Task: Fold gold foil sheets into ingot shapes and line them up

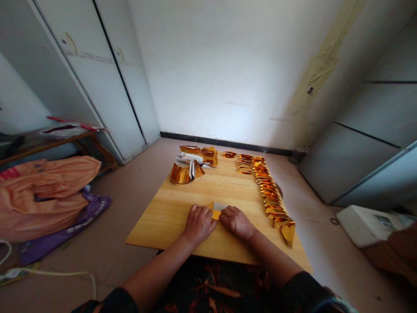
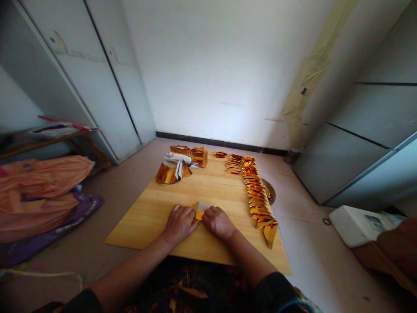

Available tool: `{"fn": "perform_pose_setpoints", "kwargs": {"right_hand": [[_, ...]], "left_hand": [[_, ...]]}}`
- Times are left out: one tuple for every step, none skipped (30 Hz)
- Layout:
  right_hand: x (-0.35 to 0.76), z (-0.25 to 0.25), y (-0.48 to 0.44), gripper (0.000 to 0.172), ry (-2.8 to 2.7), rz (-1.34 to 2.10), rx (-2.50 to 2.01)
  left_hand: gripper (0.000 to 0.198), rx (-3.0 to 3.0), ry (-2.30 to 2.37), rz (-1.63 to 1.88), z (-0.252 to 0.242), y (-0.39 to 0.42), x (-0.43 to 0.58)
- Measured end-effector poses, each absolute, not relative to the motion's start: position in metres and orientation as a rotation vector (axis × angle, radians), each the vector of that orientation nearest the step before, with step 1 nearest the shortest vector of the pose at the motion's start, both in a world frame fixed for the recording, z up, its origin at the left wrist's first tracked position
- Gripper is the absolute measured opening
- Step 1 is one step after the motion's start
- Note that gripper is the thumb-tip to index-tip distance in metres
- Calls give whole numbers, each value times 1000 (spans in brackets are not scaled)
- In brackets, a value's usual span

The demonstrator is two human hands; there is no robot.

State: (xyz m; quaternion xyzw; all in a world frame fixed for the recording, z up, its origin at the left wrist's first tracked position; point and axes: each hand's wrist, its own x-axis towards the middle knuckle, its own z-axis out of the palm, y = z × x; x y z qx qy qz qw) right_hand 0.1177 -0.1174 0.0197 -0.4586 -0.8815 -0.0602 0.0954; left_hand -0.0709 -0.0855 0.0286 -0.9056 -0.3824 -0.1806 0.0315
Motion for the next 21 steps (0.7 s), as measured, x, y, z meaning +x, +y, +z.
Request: {"fn": "perform_pose_setpoints", "kwargs": {"right_hand": [[117, 18, -118, 24, -2607, -204, -1361], [116, 16, -118, 23, -2591, -222, -1371], [116, 14, -118, 22, -2569, -229, -1388], [115, 12, -118, 21, -2540, -225, -1410], [115, 11, -118, 21, -2507, -211, -1433], [115, 11, -118, 20, -2475, -188, -1455], [116, 12, -118, 20, -2445, -157, -1471], [117, 13, -119, 18, -2428, -117, -1470], [119, 14, -119, 16, -2418, -72, -1455], [121, 15, -119, 13, -2408, -25, -1436], [124, 16, -119, 13, -2389, 19, -1416], [127, 16, -118, 14, -2363, 59, -1403], [130, 15, -117, 14, -2329, 92, -1399], [133, 14, -115, 14, -2297, 118, -1401], [135, 12, -114, 14, -2270, 137, -1406], [137, 11, -112, 15, -2255, 150, -1408], [139, 9, -110, 15, -2252, 160, -1406], [140, 7, -108, 15, -2252, 166, -1404], [141, 6, -106, 15, -2252, 169, -1401], [142, 6, -105, 15, -2253, 175, -1395], [142, 6, -103, 16, -2254, 184, -1387]], "left_hand": [[15, -2783, -1183, -550, 29, -86, -70], [15, -2775, -1184, -546, 28, -87, -69], [15, -2763, -1183, -546, 28, -87, -68], [15, -2751, -1178, -549, 27, -88, -67], [15, -2737, -1171, -554, 26, -88, -66], [15, -2723, -1164, -558, 25, -88, -66], [16, -2710, -1158, -561, 24, -88, -65], [18, -2701, -1152, -560, 23, -88, -65], [20, -2695, -1145, -558, 22, -88, -65], [22, -2693, -1138, -556, 21, -88, -66], [23, -2694, -1131, -556, 20, -87, -66], [23, -2698, -1122, -558, 19, -86, -66], [22, -2703, -1113, -560, 18, -86, -66], [22, -2709, -1108, -562, 18, -86, -67], [22, -2715, -1104, -562, 18, -85, -67], [22, -2721, -1100, -559, 18, -86, -68], [22, -2728, -1096, -556, 18, -86, -68], [21, -2737, -1089, -552, 19, -87, -70], [21, -2748, -1079, -549, 19, -87, -71], [20, -2762, -1063, -545, 20, -88, -73], [20, -2777, -1043, -540, 20, -88, -74]]}}
